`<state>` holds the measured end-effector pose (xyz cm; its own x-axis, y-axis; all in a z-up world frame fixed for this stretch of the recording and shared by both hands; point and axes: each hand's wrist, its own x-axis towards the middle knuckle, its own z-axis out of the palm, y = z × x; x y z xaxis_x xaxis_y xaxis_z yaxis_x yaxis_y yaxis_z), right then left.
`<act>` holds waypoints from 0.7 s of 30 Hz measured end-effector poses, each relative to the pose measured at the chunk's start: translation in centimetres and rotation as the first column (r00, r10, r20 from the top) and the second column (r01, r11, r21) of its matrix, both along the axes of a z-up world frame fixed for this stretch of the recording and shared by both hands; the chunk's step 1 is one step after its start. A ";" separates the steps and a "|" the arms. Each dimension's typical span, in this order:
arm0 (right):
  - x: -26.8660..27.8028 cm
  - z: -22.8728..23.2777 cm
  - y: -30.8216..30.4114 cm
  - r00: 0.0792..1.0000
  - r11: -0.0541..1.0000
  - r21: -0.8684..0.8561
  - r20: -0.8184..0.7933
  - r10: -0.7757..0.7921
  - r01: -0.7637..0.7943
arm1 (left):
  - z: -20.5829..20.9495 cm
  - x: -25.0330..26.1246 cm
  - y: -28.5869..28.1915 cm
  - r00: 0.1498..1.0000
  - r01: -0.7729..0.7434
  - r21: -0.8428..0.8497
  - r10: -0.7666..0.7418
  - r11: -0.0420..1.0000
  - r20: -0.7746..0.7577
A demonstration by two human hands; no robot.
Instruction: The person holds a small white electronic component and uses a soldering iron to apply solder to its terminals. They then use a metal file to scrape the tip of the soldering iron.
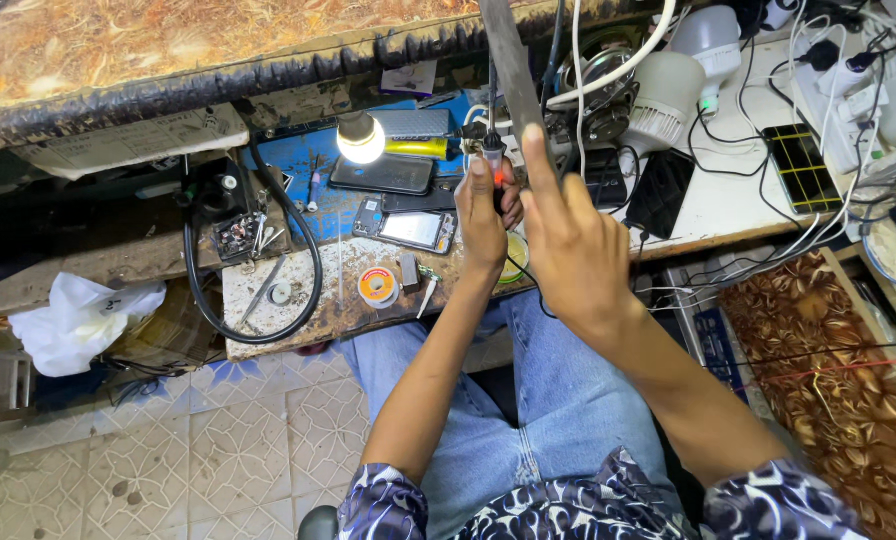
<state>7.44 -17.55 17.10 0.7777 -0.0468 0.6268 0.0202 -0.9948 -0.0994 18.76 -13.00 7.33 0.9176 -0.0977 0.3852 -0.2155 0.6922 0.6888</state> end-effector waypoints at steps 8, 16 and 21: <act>2.9 3.2 -1.6 0.988 0.982 0.115 -0.016 0.156 -0.153 | 1.4 -1.2 0.5 0.996 0.049 -0.001 -0.049 0.999 -0.076; -2.7 -0.7 -1.1 0.985 0.985 0.124 -0.110 0.131 -0.117 | 1.4 -0.9 0.6 0.988 0.137 -0.053 -0.140 0.989 -0.064; 2.5 1.9 -1.0 0.992 0.998 0.044 -0.120 0.041 -0.036 | 1.8 -1.4 0.6 0.999 0.033 0.004 -0.033 0.999 -0.030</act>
<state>9.97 -18.59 18.95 0.8492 -0.0397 0.5266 0.0434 -0.9885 -0.1446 17.35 -12.43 9.17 0.9251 -0.1296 0.3570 -0.1717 0.6956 0.6976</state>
